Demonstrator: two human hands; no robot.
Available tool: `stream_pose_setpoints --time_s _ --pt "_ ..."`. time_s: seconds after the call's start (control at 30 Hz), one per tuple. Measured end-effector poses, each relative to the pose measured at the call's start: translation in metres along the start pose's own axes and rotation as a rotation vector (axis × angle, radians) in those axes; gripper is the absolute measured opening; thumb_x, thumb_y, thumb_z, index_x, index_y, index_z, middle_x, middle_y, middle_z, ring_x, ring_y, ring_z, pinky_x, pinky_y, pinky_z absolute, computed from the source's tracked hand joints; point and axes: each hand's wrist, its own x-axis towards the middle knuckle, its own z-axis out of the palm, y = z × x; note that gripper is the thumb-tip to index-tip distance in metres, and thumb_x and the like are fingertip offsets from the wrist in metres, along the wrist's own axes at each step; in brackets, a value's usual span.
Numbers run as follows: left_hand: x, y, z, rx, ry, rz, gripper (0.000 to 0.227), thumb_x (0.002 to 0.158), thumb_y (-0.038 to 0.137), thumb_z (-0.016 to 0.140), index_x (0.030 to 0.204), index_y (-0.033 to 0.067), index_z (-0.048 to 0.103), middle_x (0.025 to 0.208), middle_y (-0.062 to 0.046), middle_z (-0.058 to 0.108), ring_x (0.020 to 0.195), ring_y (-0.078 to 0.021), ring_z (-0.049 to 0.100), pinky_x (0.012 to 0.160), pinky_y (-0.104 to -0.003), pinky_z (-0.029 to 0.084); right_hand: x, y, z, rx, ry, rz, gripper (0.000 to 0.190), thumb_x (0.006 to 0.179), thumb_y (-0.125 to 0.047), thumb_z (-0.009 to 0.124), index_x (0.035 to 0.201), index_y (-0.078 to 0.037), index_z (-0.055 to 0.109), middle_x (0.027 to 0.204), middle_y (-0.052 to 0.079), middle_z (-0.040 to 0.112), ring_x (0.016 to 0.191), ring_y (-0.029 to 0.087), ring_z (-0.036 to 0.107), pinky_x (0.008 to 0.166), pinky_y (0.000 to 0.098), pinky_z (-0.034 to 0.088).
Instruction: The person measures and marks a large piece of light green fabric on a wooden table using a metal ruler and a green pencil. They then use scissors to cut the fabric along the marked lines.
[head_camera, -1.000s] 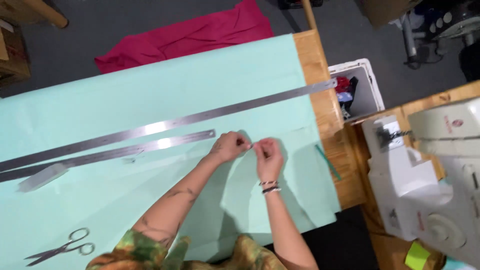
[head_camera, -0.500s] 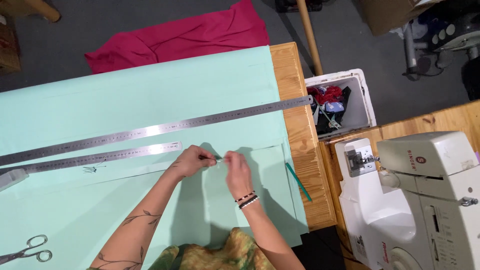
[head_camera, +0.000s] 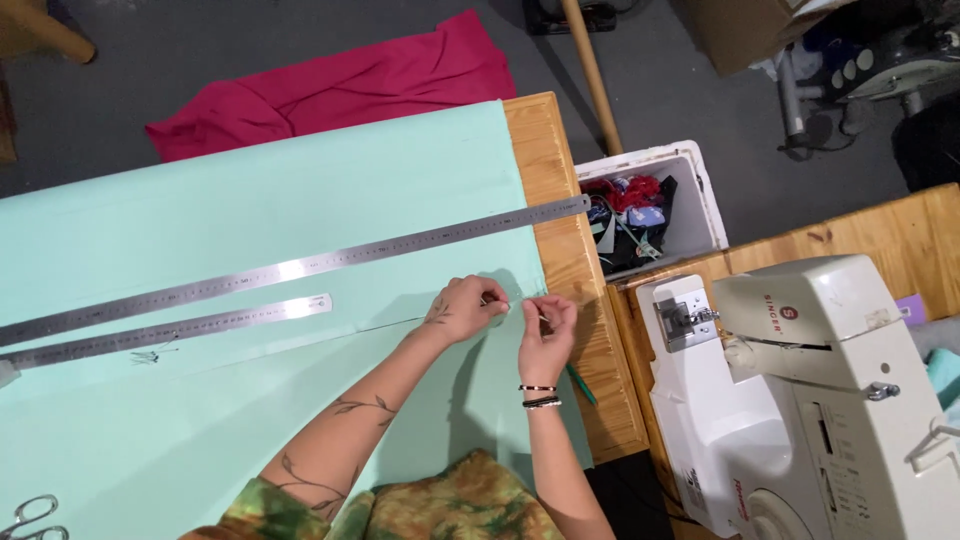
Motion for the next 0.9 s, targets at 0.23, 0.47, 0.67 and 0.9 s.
stream_pose_setpoints --time_s 0.23,0.47,0.67,0.9 --pt "-0.004 -0.007 0.014 -0.021 0.117 0.058 0.012 0.097 0.023 0.069 0.103 0.0228 0.079 0.103 -0.002 0.077 0.101 -0.0261 0.075 0.088 -0.043 0.059 -0.002 -0.024 -0.007 -0.061 -0.041 0.030 0.026 0.088 -0.014 0.084 0.102 -0.015 0.062 0.092 0.000 0.080 0.086 0.008 0.070 0.083 0.0265 0.056" --pt "0.001 -0.033 0.044 -0.152 0.314 0.168 0.008 0.095 0.022 0.073 0.101 0.0215 0.078 0.094 -0.006 0.076 0.096 -0.0314 0.074 0.086 -0.045 0.060 0.010 -0.031 -0.025 -0.321 -0.231 -0.166 0.026 0.091 -0.011 0.077 0.109 -0.016 0.058 0.091 0.003 0.078 0.085 0.019 0.073 0.083 0.0359 0.055" --pt "-0.037 -0.044 0.032 0.214 0.539 0.305 0.020 0.094 0.026 0.071 0.113 0.0209 0.073 0.099 -0.001 0.072 0.103 -0.0268 0.069 0.092 -0.046 0.056 0.027 -0.038 -0.014 -0.183 0.058 -0.283 0.037 0.100 0.008 0.063 0.123 -0.014 0.046 0.101 0.003 0.064 0.093 0.017 0.063 0.083 0.0258 0.047" --pt "-0.193 -0.088 -0.005 -0.151 0.687 0.138 0.039 0.084 0.028 0.061 0.117 0.0082 0.066 0.119 -0.014 0.061 0.115 -0.0312 0.051 0.104 -0.048 0.030 -0.112 -0.073 0.194 0.097 -0.614 -0.118 0.018 0.099 -0.009 0.060 0.114 -0.011 0.071 0.104 0.001 0.074 0.077 0.014 0.071 0.076 0.0265 0.058"
